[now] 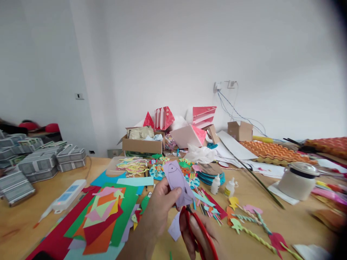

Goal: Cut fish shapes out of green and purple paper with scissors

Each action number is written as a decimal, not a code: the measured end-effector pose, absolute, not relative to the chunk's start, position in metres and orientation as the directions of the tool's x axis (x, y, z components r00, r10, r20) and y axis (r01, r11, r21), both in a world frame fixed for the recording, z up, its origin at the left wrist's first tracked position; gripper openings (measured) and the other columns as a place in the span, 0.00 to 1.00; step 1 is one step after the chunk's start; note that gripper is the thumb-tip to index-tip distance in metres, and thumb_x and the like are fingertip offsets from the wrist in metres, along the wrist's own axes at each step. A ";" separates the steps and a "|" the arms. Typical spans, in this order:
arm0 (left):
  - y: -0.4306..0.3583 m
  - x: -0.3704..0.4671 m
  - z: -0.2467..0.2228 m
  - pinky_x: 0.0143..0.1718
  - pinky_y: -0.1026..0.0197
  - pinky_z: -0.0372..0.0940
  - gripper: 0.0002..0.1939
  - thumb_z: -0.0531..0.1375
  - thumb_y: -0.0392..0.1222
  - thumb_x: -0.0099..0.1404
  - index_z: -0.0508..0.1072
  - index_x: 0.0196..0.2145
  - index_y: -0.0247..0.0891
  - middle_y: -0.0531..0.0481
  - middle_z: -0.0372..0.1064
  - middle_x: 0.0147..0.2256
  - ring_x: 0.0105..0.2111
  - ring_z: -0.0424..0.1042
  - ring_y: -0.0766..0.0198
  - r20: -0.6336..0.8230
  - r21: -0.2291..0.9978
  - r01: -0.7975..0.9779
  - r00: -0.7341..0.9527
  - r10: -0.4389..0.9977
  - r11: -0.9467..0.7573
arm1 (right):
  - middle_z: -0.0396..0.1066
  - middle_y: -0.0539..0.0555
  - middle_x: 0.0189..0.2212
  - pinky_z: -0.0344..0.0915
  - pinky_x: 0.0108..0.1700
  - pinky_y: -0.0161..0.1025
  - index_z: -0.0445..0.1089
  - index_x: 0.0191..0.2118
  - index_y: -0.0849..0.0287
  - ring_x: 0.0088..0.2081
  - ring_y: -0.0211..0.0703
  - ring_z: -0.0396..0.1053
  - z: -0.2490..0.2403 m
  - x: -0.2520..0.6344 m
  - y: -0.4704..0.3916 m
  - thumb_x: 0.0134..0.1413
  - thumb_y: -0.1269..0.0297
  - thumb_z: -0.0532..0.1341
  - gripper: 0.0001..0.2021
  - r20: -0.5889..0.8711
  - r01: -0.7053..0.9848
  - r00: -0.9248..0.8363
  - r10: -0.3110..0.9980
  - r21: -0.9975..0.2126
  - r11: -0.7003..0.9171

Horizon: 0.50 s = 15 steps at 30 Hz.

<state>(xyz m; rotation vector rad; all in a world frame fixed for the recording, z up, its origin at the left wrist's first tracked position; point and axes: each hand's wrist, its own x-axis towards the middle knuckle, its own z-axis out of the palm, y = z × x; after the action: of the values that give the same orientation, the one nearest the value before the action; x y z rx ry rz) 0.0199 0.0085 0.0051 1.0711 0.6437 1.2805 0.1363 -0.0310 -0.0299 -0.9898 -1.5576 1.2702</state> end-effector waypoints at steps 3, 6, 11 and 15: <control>0.009 0.020 0.005 0.18 0.69 0.52 0.09 0.61 0.41 0.50 0.68 0.28 0.33 0.55 0.64 0.19 0.18 0.58 0.72 0.151 0.904 -0.424 0.217 0.964 -0.046 | 0.53 0.43 0.11 0.47 0.19 0.31 0.60 0.23 0.58 0.14 0.33 0.50 -0.029 0.137 -0.032 0.53 0.43 0.47 0.22 0.134 0.036 -0.310 0.941 -0.988 0.153; 0.009 0.020 0.005 0.18 0.69 0.52 0.09 0.61 0.42 0.50 0.68 0.27 0.33 0.55 0.63 0.19 0.18 0.58 0.72 0.136 0.911 -0.411 0.220 0.966 -0.035 | 0.53 0.43 0.11 0.46 0.19 0.31 0.60 0.25 0.59 0.15 0.33 0.50 -0.028 0.136 -0.034 0.54 0.44 0.47 0.22 0.131 0.004 -0.284 0.950 -0.990 0.138; 0.009 0.019 0.005 0.18 0.68 0.52 0.09 0.60 0.43 0.50 0.68 0.26 0.33 0.55 0.62 0.18 0.18 0.57 0.72 0.130 0.924 -0.380 0.221 0.967 -0.037 | 0.53 0.42 0.10 0.46 0.18 0.30 0.60 0.25 0.59 0.14 0.32 0.49 -0.034 0.137 -0.030 0.52 0.42 0.47 0.23 0.112 0.002 -0.314 0.943 -0.993 0.118; 0.009 0.018 0.006 0.18 0.68 0.51 0.09 0.59 0.43 0.51 0.69 0.27 0.33 0.55 0.61 0.19 0.18 0.56 0.72 0.152 0.926 -0.373 0.233 0.961 -0.056 | 0.53 0.41 0.09 0.43 0.16 0.29 0.61 0.26 0.60 0.12 0.30 0.47 -0.042 0.139 -0.023 0.49 0.38 0.47 0.26 0.064 0.004 -0.363 0.930 -0.998 0.070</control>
<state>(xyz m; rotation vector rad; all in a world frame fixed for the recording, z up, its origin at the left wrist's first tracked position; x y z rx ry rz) 0.0176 0.0086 0.0060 1.1178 0.6959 1.2443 0.1389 -0.0232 -0.0419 -0.9716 -1.5214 1.4136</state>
